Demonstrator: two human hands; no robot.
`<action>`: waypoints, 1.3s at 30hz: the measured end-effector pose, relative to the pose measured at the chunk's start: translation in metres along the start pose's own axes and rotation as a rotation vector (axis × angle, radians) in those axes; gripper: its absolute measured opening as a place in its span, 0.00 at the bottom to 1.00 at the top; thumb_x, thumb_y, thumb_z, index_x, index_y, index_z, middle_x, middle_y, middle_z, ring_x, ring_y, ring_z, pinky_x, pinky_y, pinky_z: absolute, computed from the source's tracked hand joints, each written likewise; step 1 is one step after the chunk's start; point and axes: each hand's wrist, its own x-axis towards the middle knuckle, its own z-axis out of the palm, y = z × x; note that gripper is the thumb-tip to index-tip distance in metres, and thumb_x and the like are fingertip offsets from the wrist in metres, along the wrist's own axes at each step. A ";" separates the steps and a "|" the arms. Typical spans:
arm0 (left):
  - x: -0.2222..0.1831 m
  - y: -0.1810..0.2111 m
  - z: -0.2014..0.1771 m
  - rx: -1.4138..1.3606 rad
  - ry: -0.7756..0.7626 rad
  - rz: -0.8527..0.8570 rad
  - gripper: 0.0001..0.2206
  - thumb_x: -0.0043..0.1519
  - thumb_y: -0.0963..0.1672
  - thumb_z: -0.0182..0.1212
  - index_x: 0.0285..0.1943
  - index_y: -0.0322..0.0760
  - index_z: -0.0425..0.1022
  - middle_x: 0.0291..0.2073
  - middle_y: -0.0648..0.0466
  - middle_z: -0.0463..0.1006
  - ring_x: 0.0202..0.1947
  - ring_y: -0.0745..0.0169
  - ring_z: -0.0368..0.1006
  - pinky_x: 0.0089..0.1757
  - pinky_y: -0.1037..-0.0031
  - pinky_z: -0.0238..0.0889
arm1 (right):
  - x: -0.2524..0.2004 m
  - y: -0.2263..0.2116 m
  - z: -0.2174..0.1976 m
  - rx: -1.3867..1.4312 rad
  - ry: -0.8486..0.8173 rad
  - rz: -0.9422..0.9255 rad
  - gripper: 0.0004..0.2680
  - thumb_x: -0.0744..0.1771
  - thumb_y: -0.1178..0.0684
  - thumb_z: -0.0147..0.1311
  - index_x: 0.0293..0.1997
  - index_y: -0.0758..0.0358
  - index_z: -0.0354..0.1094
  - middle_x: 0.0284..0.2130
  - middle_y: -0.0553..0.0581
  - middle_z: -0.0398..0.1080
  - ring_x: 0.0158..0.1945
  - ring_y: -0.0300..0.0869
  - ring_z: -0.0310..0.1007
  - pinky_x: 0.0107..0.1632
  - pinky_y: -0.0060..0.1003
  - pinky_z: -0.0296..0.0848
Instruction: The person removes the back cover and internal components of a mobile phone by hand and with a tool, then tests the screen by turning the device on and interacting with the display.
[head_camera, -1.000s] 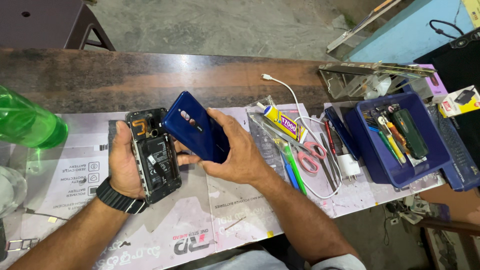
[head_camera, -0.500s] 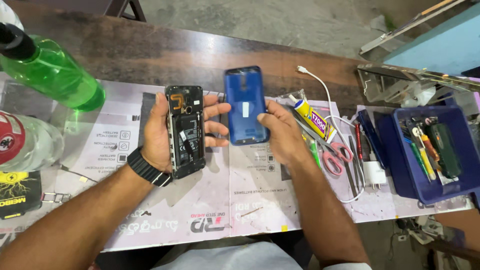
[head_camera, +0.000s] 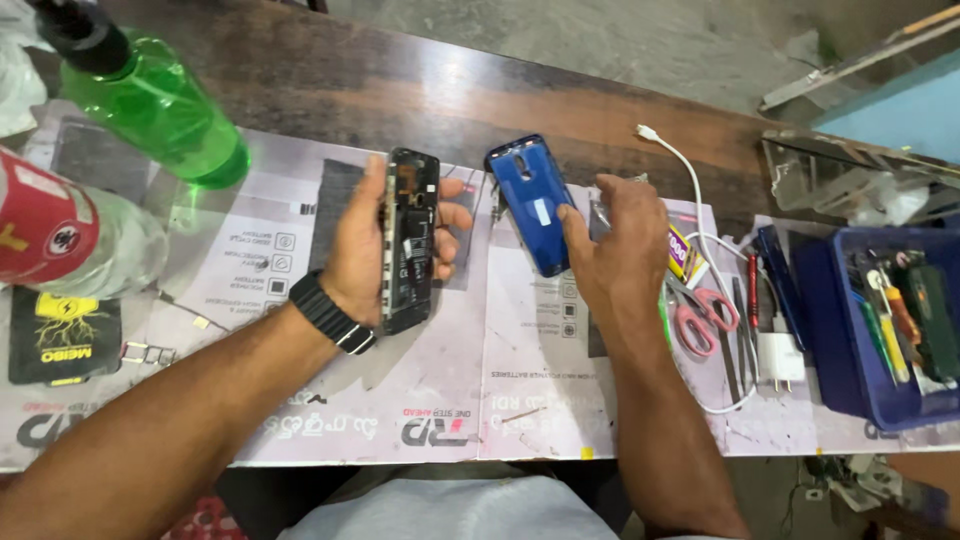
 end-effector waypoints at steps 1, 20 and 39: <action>0.000 -0.001 0.002 0.071 0.089 0.001 0.36 0.67 0.64 0.43 0.61 0.29 0.70 0.38 0.47 0.78 0.32 0.62 0.75 0.32 0.69 0.73 | -0.003 -0.006 -0.003 -0.163 0.124 -0.216 0.16 0.63 0.55 0.68 0.52 0.67 0.67 0.38 0.59 0.71 0.38 0.40 0.68 0.40 0.34 0.71; 0.002 0.011 0.033 0.378 0.321 -0.020 0.08 0.65 0.40 0.46 0.49 0.34 0.69 0.35 0.58 0.76 0.31 0.73 0.75 0.33 0.77 0.75 | -0.023 -0.016 0.021 0.985 -0.798 0.409 0.11 0.67 0.58 0.55 0.55 0.65 0.68 0.33 0.48 0.73 0.29 0.29 0.72 0.31 0.25 0.73; 0.005 0.008 0.025 0.867 0.288 0.046 0.12 0.64 0.37 0.52 0.56 0.33 0.70 0.24 0.61 0.72 0.21 0.76 0.69 0.24 0.79 0.69 | -0.018 -0.022 0.009 0.770 -0.838 0.476 0.13 0.66 0.61 0.58 0.56 0.69 0.66 0.22 0.50 0.71 0.20 0.31 0.69 0.22 0.27 0.67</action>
